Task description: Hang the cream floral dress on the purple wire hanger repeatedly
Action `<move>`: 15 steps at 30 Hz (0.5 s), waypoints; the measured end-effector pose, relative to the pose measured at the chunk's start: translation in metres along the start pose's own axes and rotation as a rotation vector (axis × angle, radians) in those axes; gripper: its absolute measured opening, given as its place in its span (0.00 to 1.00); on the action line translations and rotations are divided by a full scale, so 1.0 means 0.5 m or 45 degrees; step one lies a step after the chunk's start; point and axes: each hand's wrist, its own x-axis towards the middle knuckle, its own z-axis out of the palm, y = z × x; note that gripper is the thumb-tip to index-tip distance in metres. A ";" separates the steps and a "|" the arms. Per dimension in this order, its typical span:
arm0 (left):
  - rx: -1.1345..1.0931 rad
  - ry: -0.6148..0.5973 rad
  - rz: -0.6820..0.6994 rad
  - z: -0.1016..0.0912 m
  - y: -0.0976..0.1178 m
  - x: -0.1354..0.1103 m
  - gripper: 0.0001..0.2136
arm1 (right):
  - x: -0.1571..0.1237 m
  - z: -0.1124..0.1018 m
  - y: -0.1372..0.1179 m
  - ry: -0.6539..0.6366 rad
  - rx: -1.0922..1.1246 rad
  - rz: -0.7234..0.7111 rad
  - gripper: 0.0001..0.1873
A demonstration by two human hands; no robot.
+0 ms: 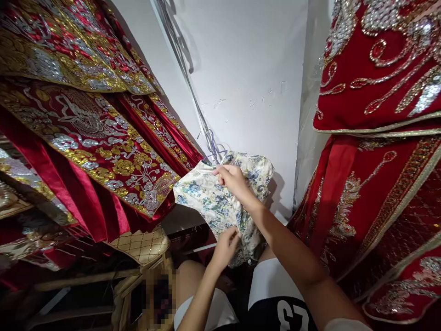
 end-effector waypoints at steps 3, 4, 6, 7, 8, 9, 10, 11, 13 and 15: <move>-0.113 0.230 0.117 -0.079 0.048 0.049 0.12 | -0.030 -0.001 0.004 -0.043 -0.064 -0.011 0.20; -0.146 0.343 0.168 -0.109 0.071 0.070 0.13 | -0.037 -0.001 0.002 -0.041 -0.080 -0.007 0.20; -0.143 0.580 0.331 -0.165 0.122 0.116 0.16 | -0.042 -0.002 -0.005 -0.051 -0.113 -0.006 0.21; -0.122 0.639 0.421 -0.189 0.147 0.140 0.17 | -0.042 -0.002 -0.009 -0.067 -0.133 -0.014 0.21; -0.074 0.631 0.498 -0.209 0.168 0.161 0.16 | -0.040 -0.002 -0.014 -0.089 -0.153 -0.029 0.21; -0.007 0.611 0.566 -0.224 0.186 0.180 0.14 | -0.038 -0.003 -0.017 -0.109 -0.174 -0.049 0.21; 0.062 0.595 0.611 -0.233 0.200 0.195 0.13 | -0.036 -0.004 -0.018 -0.120 -0.192 -0.075 0.22; 0.127 0.588 0.640 -0.238 0.210 0.205 0.12 | -0.033 -0.006 -0.014 -0.121 -0.209 -0.100 0.22; 0.223 0.632 0.666 -0.235 0.223 0.214 0.11 | -0.028 -0.011 0.006 -0.086 -0.244 -0.142 0.24; 0.264 0.718 0.680 -0.229 0.228 0.211 0.10 | -0.026 -0.015 0.044 -0.016 -0.277 -0.144 0.24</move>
